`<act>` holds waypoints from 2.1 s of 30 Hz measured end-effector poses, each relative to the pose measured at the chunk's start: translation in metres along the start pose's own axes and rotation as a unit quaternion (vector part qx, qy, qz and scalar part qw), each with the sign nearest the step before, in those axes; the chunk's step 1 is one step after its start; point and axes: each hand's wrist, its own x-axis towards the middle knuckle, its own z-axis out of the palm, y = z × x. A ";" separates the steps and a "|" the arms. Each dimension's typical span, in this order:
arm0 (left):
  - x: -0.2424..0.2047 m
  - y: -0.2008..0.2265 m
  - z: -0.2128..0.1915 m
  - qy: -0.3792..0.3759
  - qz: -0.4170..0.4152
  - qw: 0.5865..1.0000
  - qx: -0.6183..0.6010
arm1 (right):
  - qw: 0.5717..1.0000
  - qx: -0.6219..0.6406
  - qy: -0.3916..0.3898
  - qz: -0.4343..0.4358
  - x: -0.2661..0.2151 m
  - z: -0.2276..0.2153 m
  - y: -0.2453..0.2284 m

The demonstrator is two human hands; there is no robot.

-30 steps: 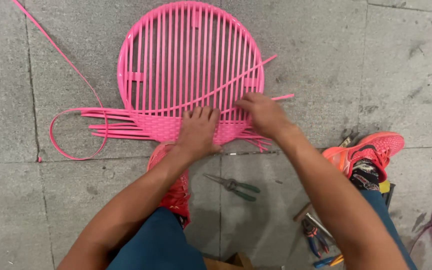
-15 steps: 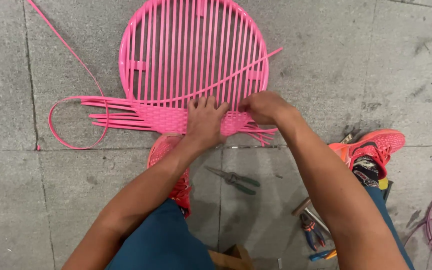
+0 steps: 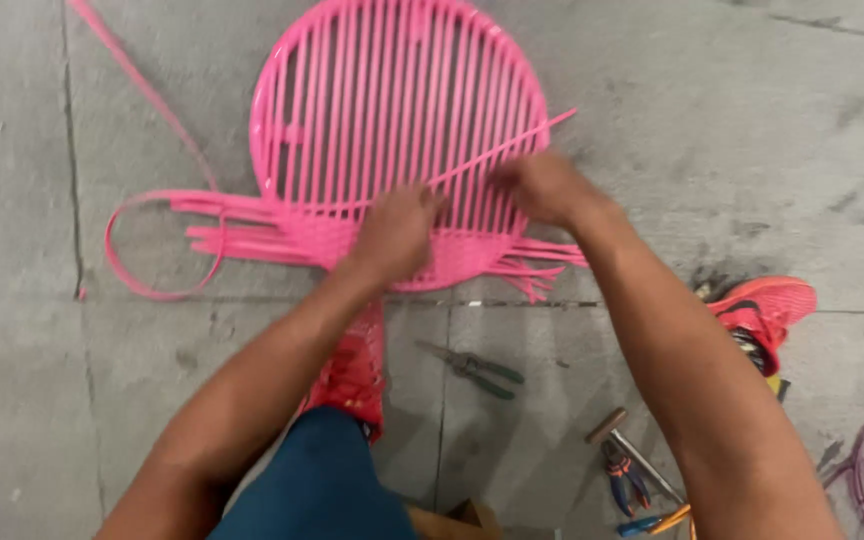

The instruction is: The recorder is weaving pink plastic strips into a circular furniture frame in a workshop.

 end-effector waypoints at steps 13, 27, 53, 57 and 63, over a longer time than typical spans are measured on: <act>0.013 -0.006 -0.073 -0.134 -0.144 0.979 0.058 | 0.975 -0.215 0.057 -0.014 0.003 -0.012 -0.062; -0.004 0.000 -0.069 -0.224 -0.164 0.960 0.038 | 0.992 -0.064 -0.105 0.014 -0.016 0.012 -0.071; -0.002 0.060 -0.003 -0.070 0.182 0.974 0.120 | 0.969 0.216 0.112 0.042 -0.044 0.051 0.021; 0.002 0.064 0.025 -0.046 0.118 0.984 0.123 | 0.972 0.053 0.215 0.083 -0.062 0.076 0.027; 0.012 0.071 0.045 0.013 0.043 0.996 0.077 | 0.955 -0.009 0.296 -0.012 -0.069 0.098 0.041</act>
